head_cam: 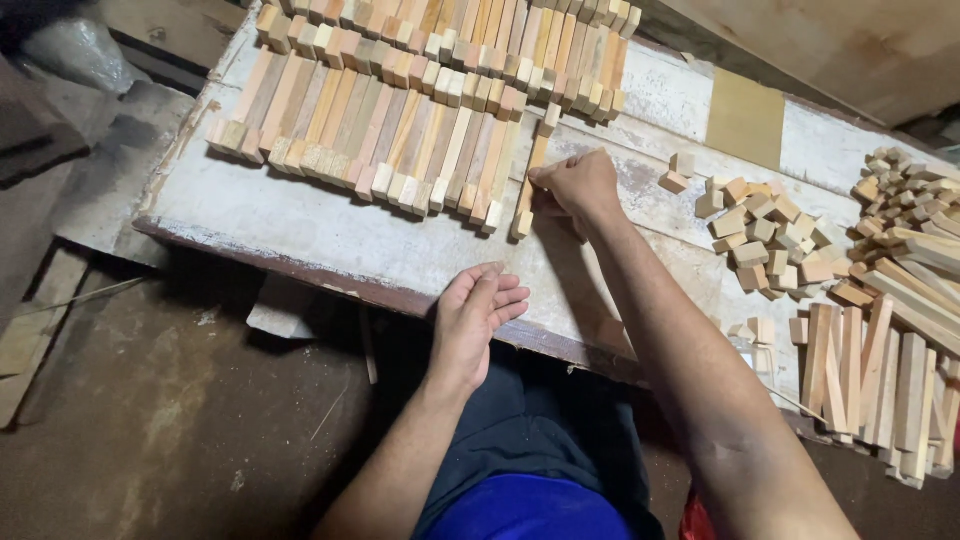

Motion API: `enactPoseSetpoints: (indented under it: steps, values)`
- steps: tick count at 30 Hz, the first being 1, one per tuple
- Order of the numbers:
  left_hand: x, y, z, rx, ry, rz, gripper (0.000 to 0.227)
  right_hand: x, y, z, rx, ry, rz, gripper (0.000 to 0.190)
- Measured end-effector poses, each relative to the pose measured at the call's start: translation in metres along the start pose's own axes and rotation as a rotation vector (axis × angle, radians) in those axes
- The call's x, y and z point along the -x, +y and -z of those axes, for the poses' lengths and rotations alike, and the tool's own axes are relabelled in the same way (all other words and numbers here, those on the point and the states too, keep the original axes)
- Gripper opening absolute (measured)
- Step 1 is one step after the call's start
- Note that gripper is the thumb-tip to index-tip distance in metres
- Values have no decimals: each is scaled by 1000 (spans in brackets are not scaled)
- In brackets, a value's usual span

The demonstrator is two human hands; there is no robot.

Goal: Applying glue to wooden slats and attaching small wooden blocks to them to assemble components.

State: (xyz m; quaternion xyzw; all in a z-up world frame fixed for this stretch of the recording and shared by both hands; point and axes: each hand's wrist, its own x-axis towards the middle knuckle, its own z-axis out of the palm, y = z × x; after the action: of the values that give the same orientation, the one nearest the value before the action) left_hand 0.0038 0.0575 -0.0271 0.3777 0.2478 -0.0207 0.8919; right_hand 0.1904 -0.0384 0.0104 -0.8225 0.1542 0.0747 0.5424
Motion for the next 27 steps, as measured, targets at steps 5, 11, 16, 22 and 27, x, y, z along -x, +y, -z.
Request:
enactPoseSetpoints:
  steps: [5,11,16,22,27]
  values:
    - [3,2,-2,-7,-3,-10,37,-6,4,-1,-26,-47,22,17]
    - [3,1,-1,-7,-2,-23,35,-16,15,-13,-45,-83,39,8]
    - [1,-5,0,-15,-3,-38,35,-19,16,-11,-40,-115,37,8]
    - [3,-12,-5,-97,-47,-38,32,10,11,17,-24,-131,66,11]
    - [22,-14,-45,-196,-155,-48,30,91,19,90,35,-176,205,21]
